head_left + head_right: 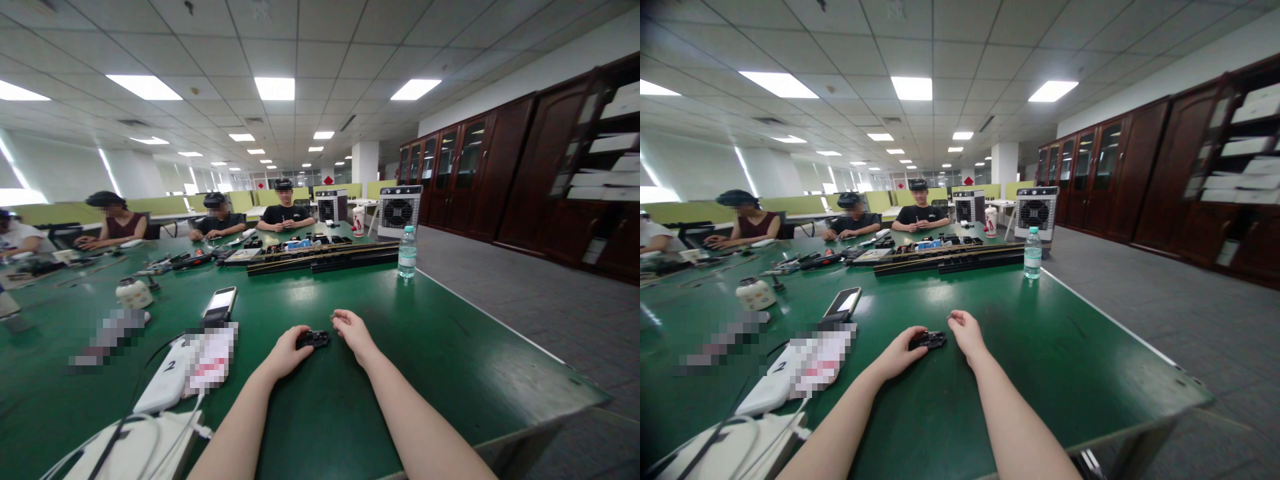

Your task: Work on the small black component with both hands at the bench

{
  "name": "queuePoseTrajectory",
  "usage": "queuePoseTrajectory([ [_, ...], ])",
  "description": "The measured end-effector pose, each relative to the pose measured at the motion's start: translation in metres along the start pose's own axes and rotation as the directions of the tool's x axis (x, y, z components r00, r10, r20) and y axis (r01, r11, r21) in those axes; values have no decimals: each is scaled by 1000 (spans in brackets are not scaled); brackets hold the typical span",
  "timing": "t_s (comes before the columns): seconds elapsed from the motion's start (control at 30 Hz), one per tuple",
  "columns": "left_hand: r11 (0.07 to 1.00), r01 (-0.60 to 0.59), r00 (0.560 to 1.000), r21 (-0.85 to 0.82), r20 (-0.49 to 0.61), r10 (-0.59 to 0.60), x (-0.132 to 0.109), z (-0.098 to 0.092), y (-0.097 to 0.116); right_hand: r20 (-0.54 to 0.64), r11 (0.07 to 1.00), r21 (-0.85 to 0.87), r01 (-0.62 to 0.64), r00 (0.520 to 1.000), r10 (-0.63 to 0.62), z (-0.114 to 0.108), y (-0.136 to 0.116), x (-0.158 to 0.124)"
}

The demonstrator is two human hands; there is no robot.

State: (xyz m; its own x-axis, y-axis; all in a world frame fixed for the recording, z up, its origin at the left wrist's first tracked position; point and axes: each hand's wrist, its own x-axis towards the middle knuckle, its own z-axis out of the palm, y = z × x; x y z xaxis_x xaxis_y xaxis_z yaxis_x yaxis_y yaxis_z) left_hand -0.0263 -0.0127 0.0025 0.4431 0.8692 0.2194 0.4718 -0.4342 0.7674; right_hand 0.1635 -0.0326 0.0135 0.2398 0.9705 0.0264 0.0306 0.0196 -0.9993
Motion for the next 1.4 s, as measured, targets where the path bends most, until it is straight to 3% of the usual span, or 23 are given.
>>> queuePoseTrajectory([
  [0.27, 1000, -1, 1000, 18, 3, 1, 0, 1, -1, -36, 958, 249, -140, 987, 154, -1, -1, 0],
  [0.53, 1000, -5, 1000, 12, 1, 5, 1, 1, -2, 30, 859, 446, -252, 963, 266, -3, -8, -2],
  [1.4, 1000, -19, 1000, 15, 2, 18, 1, 0, -3, 75, 798, 522, -301, 948, 309, -4, -11, -6],
])
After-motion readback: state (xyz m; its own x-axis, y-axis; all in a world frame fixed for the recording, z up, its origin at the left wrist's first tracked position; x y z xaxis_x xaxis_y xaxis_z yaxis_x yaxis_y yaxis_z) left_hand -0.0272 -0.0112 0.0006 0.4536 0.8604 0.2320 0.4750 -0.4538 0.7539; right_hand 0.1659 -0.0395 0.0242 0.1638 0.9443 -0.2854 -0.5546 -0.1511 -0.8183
